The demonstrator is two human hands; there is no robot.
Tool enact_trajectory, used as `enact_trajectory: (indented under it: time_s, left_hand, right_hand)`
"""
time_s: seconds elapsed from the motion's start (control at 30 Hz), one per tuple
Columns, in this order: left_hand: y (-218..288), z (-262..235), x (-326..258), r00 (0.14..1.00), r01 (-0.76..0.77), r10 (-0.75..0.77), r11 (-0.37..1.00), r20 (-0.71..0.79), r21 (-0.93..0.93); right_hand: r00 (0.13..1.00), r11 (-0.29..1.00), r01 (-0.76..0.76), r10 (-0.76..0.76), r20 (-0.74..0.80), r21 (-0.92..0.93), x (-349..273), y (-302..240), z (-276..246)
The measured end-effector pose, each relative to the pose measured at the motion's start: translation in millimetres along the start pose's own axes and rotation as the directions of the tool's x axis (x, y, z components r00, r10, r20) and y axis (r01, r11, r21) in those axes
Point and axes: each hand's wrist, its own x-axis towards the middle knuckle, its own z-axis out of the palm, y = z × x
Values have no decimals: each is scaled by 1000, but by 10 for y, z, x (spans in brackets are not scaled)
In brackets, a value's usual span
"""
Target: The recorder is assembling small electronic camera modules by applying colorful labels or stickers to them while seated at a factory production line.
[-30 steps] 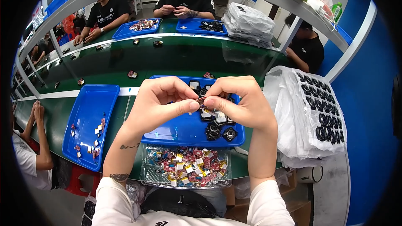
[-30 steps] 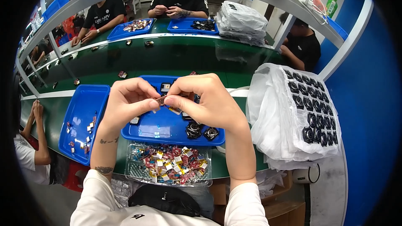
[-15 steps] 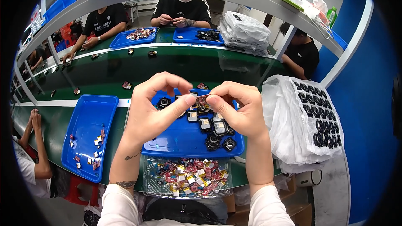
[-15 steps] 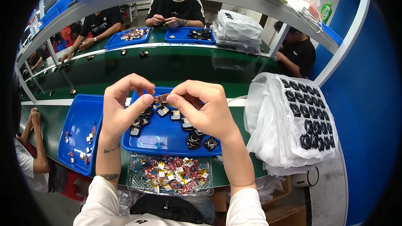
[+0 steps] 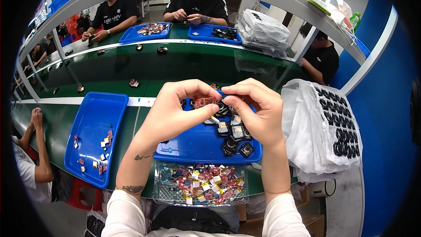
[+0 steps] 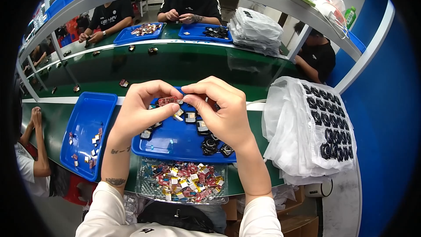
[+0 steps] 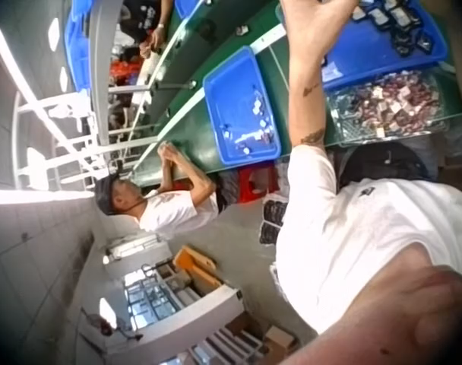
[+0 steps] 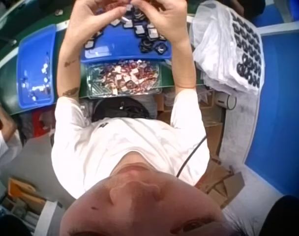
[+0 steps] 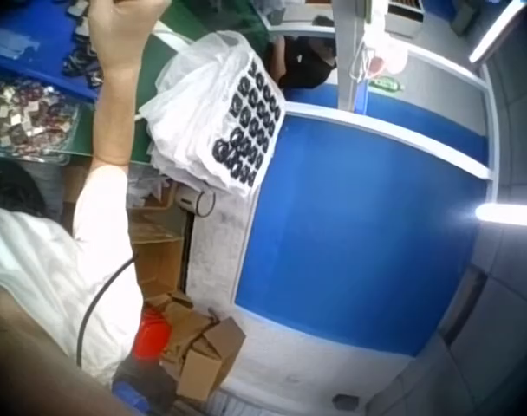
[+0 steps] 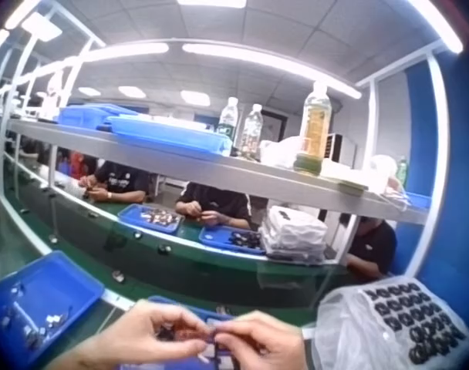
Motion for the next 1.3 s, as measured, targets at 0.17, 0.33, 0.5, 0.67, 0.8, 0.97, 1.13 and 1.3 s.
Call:
enact_trajectory:
  time_s: [0.17, 0.33, 0.5, 0.67, 0.8, 0.97, 1.13, 1.3]
  left_hand:
    - [-71, 8, 0, 973, -185, 219, 926, -70, 328]
    - [-73, 2, 18, 941, -300, 338, 866, -26, 399]
    - [-110, -4, 28, 950, -292, 312, 890, -2, 350]
    - [-85, -10, 20, 965, -242, 262, 907, -12, 344]
    - [-88, -20, 17, 965, -234, 260, 903, -26, 361]
    - [-117, 2, 35, 946, -284, 323, 867, -27, 409]
    - [-115, -21, 15, 960, -228, 274, 893, -66, 388]
    - [-86, -14, 17, 959, -238, 278, 888, -47, 394]
  right_hand:
    - [993, 988, -119, 117, 25, 97, -46, 76, -33]
    - [971, 894, -238, 231, 65, 380, -51, 81, -1]
    - [941, 771, -336, 296, 163, 541, -47, 64, 21]
    - [965, 850, -256, 256, 64, 461, -20, 36, 29]
    - [971, 889, -237, 222, 82, 393, -36, 53, 30]
    - [922, 823, -383, 317, 221, 419, -65, 77, 33]
    - [952, 874, -306, 276, 133, 377, -20, 53, 22]
    - [975, 946, -220, 206, 85, 238, -39, 111, 7]
